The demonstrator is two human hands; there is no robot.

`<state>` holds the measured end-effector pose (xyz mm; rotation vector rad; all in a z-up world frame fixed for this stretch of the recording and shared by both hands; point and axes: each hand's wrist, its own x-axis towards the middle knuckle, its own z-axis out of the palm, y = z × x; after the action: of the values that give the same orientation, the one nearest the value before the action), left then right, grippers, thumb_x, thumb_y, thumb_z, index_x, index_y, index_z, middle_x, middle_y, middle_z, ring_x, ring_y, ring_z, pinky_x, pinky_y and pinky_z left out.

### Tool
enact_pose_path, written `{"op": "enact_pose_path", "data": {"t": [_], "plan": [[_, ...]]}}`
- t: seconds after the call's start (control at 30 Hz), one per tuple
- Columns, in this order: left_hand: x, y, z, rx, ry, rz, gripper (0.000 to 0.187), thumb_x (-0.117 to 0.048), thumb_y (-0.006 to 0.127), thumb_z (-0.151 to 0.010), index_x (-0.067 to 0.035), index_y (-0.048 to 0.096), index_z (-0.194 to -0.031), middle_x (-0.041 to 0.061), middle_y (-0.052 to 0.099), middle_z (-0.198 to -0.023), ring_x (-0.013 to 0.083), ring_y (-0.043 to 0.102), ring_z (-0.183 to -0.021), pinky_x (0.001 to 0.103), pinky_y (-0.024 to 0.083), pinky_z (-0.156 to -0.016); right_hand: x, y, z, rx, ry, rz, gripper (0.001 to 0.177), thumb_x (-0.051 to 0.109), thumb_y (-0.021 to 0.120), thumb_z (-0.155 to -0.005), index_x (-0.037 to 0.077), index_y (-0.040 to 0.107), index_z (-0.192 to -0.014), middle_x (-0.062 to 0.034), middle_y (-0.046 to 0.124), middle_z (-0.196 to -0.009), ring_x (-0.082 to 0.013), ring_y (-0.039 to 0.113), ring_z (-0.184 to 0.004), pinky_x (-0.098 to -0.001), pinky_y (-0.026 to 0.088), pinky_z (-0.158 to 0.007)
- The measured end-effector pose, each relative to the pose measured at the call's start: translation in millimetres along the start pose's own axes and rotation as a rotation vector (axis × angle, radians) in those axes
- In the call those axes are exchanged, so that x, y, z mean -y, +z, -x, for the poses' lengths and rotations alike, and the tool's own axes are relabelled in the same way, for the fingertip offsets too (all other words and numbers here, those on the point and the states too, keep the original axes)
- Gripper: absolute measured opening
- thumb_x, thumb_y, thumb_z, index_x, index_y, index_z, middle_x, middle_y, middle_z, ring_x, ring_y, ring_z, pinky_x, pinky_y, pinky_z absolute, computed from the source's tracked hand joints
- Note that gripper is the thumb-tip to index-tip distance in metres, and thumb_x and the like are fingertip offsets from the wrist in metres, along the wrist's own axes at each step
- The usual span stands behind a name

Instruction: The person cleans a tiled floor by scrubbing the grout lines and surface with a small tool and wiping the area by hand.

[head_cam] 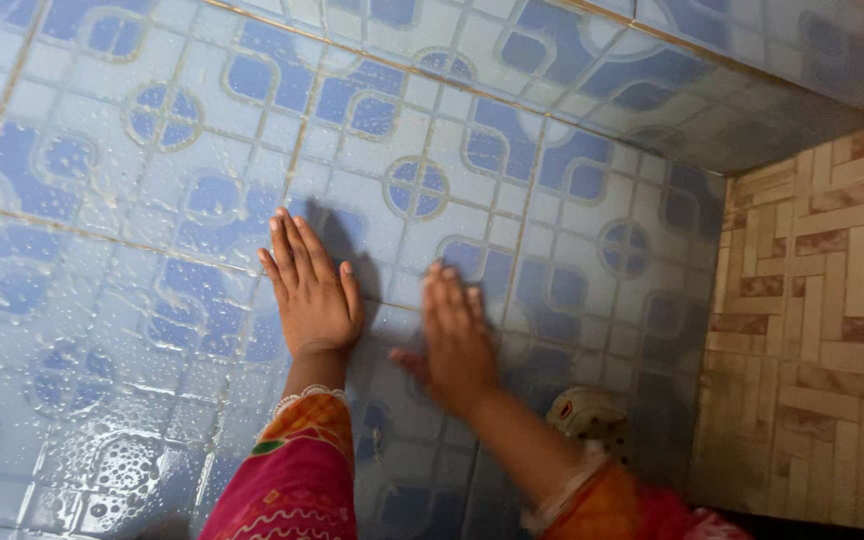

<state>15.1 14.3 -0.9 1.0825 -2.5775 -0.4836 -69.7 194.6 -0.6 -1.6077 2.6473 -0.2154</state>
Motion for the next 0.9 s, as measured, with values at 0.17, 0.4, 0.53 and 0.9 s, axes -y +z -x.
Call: {"op": "enact_pose_path", "data": {"t": [0.17, 0.4, 0.53, 0.9], "plan": [[2.5, 2.9, 2.1, 0.013, 0.004, -0.023, 0.075, -0.029, 0.041, -0.103, 0.013, 0.015, -0.16, 0.029, 0.012, -0.17, 0.041, 0.003, -0.16, 0.057, 0.0, -0.128, -61.8, -5.3, -21.9, -0.016, 0.031, -0.13, 0.097, 0.067, 0.042, -0.097, -0.007, 0.026, -0.158, -0.0245, 0.025, -0.167, -0.0365, 0.023, -0.156, -0.0508, 0.016, -0.126], [0.1, -0.6, 0.8, -0.008, 0.007, 0.018, 0.075, -0.029, 0.04, -0.102, 0.013, 0.016, -0.159, 0.029, 0.012, -0.17, 0.0415, 0.003, -0.159, 0.057, 0.001, -0.127, -284.5, 5.4, 47.6, -0.185, 0.755, 0.036, 0.09, 0.061, 0.036, -0.107, -0.012, 0.028, -0.158, -0.0329, 0.021, -0.166, -0.047, 0.02, -0.154, -0.0572, 0.017, -0.125], [1.0, 1.0, 2.6, -0.009, 0.018, 0.013, 0.074, -0.029, 0.039, -0.102, 0.013, 0.016, -0.159, 0.03, 0.013, -0.169, 0.0421, 0.004, -0.159, 0.058, 0.001, -0.127, -297.7, 25.6, 26.7, -0.243, 0.828, -0.035, 0.092, 0.063, 0.028, -0.107, -0.013, 0.027, -0.158, -0.0329, 0.02, -0.167, -0.0466, 0.018, -0.156, -0.0567, 0.011, -0.126], [1.9, -0.8, 4.1, 0.001, 0.022, 0.011, 0.074, -0.028, 0.041, -0.105, 0.014, 0.017, -0.16, 0.031, 0.012, -0.171, 0.0452, 0.003, -0.16, 0.061, 0.002, -0.129, -111.6, 4.1, -124.7, -0.029, 0.004, -0.093, 0.094, 0.067, 0.038, -0.101, -0.003, 0.023, -0.161, -0.0199, 0.022, -0.169, -0.035, 0.02, -0.155, -0.0548, 0.013, -0.124]]}}
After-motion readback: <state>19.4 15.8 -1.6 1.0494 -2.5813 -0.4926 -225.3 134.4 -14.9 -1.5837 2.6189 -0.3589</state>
